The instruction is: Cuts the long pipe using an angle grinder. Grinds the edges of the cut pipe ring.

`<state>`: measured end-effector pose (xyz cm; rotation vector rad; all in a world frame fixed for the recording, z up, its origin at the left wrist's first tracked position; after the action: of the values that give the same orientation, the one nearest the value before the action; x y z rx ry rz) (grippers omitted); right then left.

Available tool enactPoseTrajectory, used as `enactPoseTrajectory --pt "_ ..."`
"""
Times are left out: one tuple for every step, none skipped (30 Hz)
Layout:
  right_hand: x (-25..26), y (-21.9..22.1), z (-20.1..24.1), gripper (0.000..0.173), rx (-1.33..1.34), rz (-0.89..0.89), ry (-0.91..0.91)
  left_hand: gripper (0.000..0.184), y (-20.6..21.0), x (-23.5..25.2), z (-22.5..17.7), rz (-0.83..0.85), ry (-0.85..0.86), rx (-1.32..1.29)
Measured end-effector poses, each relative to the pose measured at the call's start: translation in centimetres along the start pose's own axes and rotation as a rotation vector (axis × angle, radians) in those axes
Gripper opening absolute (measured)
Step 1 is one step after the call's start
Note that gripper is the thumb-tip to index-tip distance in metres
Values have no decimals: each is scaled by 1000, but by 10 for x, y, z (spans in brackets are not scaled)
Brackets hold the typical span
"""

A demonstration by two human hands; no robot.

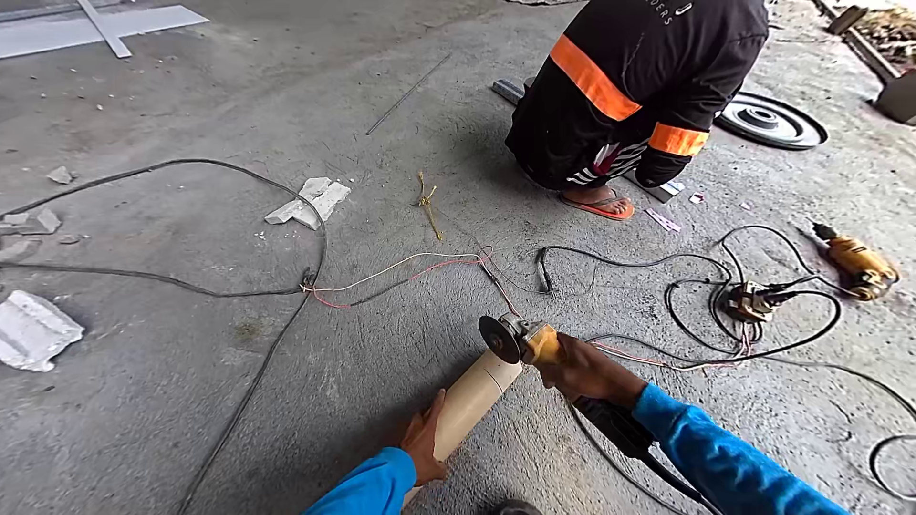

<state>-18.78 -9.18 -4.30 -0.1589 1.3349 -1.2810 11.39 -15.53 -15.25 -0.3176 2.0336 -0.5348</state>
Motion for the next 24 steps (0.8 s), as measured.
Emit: enactPoseTrajectory --pt "-4 -1 -5 52 -10 -9 12 133 -6 2 -5 -32 -5 37" --pt "-7 -1 -9 55 -28 -11 21 130 -11 4 -9 -78 0 83" --pt "-10 1 -14 59 -48 -7 31 127 -16 8 -12 -129 13 136" --pt "-11 5 -20 64 -70 0 44 124 -19 11 -13 -162 20 179" --pt "-11 10 -25 67 -88 10 57 122 -22 13 -14 -177 23 208" --pt "-11 15 -30 70 -101 23 70 120 -23 14 -15 -185 26 227" --pt "-10 20 -34 72 -112 32 81 118 -24 14 -16 -187 29 242" --pt "-9 24 -38 73 -122 41 93 116 -23 14 -17 -183 28 249" --pt "-9 28 -40 74 -131 53 106 114 -23 14 -19 -174 24 256" --pt "-9 30 -40 74 -136 69 117 112 -23 13 -20 -166 18 262" --pt "-10 32 -40 74 -139 88 130 111 -23 12 -21 -161 11 264" --pt "-10 34 -39 73 -146 99 139 110 -23 11 -22 -158 5 265" --pt "-9 35 -39 73 -152 106 144 109 -23 11 -23 -156 1 265" --pt "-8 36 -38 74 -160 108 147 109 -23 10 -23 -155 -1 265" --pt "-8 37 -37 75 -165 109 149 109 -24 9 -24 -154 -4 266" --pt "-7 38 -38 75 -168 104 149 109 -24 9 -24 -154 -7 269" --pt "-5 38 -38 75 -166 95 148 109 -25 9 -24 -153 -8 272" --pt "-5 38 -39 75 -159 88 147 109 -25 10 -24 -151 -9 271" --pt "-4 39 -39 74 -152 84 149 109 -25 10 -24 -150 -11 267" --pt "-3 39 -40 75 -147 82 152 109 -26 10 -23 -148 -11 263" --pt "-3 38 -40 75 -148 81 154 109 -26 11 -23 -146 -12 259" --pt "-3 38 -40 75 -153 79 158 109 -26 11 -22 -145 -11 258" --pt "-2 38 -40 76 -162 81 163 109 -26 11 -22 -143 -11 258" --pt "-2 38 -40 76 -169 83 167 109 -26 11 -23 -139 -11 258"
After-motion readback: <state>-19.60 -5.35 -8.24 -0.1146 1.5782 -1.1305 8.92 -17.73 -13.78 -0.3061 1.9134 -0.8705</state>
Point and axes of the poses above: each hand's wrist, its own x-axis towards the middle knuckle, its own y-axis out of the palm, z = x × y, the point moved 4 cm from there along x, towards the middle knuckle, and after that the axes turned 13 degrees about -x, right-handed, at the moved point
